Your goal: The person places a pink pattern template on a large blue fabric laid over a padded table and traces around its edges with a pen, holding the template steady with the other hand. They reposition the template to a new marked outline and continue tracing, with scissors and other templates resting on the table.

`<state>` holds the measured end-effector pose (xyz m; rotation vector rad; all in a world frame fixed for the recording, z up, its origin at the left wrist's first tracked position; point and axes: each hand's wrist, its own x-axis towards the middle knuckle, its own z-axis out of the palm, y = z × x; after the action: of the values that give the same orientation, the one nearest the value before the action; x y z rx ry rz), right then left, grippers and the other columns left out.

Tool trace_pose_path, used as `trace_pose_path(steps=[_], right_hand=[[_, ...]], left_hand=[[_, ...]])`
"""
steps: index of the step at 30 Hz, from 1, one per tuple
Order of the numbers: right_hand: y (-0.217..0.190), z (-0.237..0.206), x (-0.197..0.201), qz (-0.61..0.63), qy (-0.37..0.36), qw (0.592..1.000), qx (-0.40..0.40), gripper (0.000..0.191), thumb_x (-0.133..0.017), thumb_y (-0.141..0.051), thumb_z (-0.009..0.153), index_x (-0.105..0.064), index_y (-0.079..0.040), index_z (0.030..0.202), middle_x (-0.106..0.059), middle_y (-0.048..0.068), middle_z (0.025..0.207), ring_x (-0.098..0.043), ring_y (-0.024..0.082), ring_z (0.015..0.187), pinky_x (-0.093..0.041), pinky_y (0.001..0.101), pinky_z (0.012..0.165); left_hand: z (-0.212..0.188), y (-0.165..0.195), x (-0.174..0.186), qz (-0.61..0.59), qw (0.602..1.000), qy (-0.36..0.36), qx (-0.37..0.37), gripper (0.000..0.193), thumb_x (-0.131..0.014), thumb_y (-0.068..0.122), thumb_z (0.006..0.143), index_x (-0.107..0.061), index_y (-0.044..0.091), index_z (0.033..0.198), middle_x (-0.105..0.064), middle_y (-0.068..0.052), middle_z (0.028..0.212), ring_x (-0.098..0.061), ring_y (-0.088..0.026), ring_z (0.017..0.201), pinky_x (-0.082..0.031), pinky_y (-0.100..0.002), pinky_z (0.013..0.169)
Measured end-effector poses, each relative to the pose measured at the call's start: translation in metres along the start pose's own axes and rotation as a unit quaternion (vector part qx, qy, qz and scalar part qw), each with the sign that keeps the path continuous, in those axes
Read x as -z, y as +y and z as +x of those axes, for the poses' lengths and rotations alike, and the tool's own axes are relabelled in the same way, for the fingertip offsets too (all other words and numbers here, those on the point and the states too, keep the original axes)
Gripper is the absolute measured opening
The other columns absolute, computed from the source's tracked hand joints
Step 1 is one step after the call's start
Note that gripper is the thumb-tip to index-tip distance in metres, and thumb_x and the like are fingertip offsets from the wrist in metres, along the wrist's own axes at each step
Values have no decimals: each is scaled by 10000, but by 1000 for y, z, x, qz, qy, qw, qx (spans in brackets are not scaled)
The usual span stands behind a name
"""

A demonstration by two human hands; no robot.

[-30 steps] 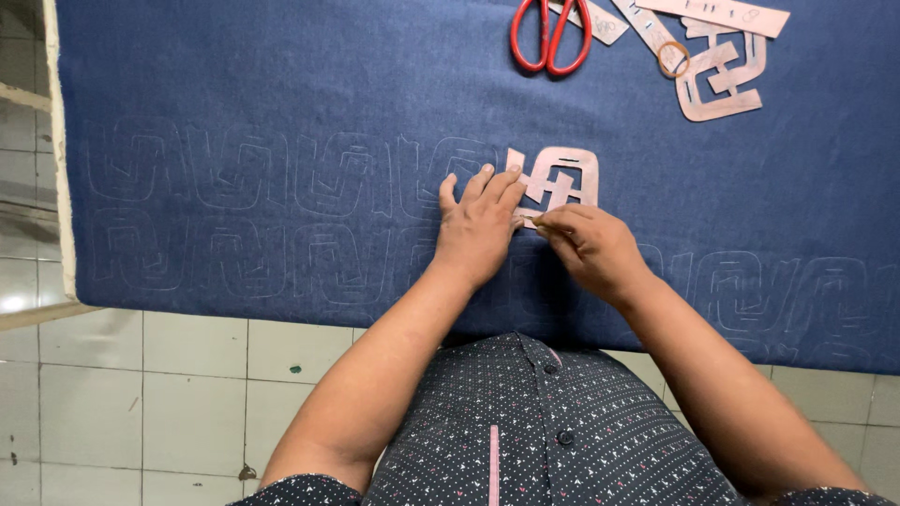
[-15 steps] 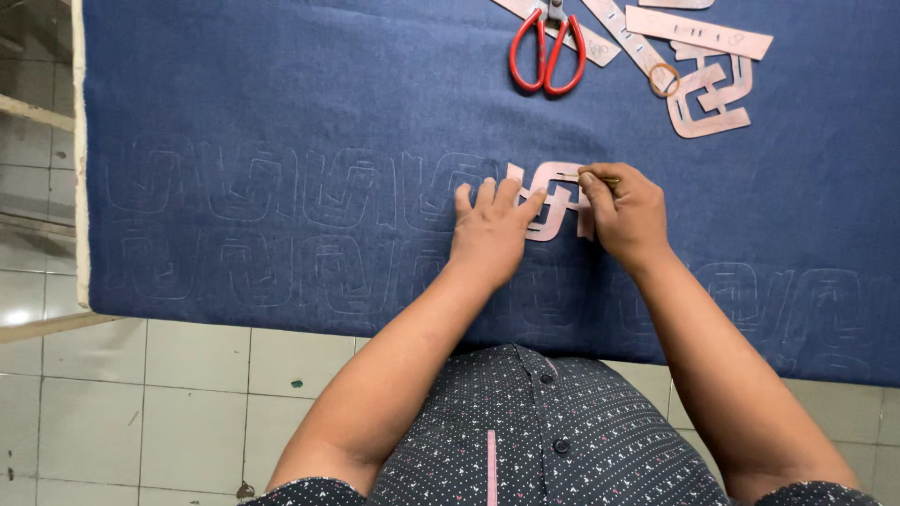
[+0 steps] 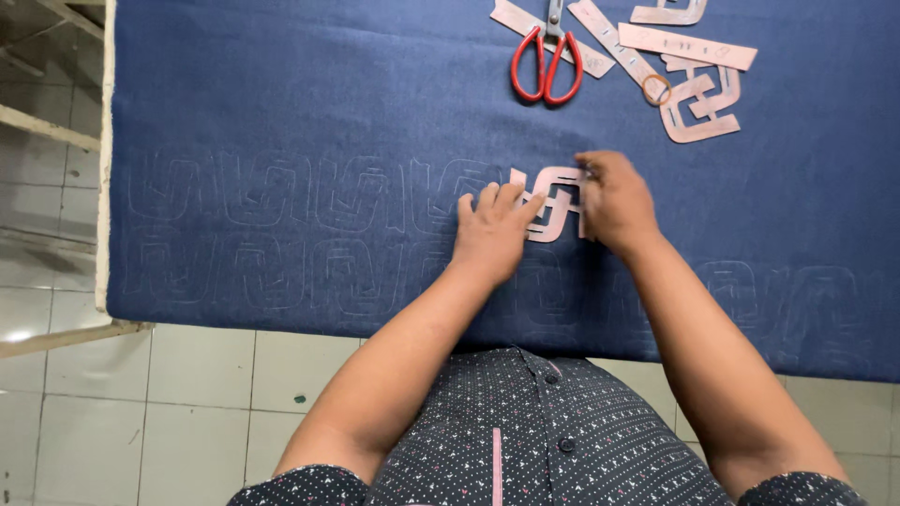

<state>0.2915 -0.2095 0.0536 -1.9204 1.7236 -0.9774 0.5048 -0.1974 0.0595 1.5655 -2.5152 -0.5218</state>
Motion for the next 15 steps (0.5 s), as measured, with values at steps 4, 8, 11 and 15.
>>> trace_pose_path(steps=[4, 8, 11, 15], right_hand=[[7, -7, 5, -106, -110, 984, -87, 331, -703, -236, 908, -718, -78, 1199, -682, 188, 1084, -664, 377, 971, -520, 449, 800], [40, -33, 35, -72, -235, 951, -187, 317, -768, -306, 849, -742, -37, 1014, -736, 141, 887, -721, 291, 819, -561, 402, 759], [71, -67, 67, 2, -128, 938, -323, 273, -727, -264, 923, -754, 2, 977, -735, 121, 798, -699, 224, 696, -542, 356, 647], [89, -96, 92, 232, 53, 870, -432, 226, -670, -225, 1014, -675, 0, 1031, -720, 80, 875, -649, 126, 659, -414, 291, 506]], left_hand=[[-9, -17, -9, -62, 994, 94, -11, 659, -756, 332, 834, -537, 236, 1448, -474, -40, 1500, -441, -262, 1392, -293, -550, 1162], [-11, -29, -15, -109, 990, 91, -3, 706, -775, 349, 827, -519, 194, 1466, -444, -51, 1545, -428, -270, 1413, -277, -525, 1195], [-10, -26, -20, -85, 993, 77, 4, 608, -755, 304, 852, -567, 215, 1424, -433, -65, 1551, -410, -278, 1427, -253, -538, 1198], [-7, -10, -28, -18, 996, 88, 16, 515, -728, 214, 877, -623, 232, 1380, -391, -150, 1563, -345, -335, 1454, -193, -611, 1172]])
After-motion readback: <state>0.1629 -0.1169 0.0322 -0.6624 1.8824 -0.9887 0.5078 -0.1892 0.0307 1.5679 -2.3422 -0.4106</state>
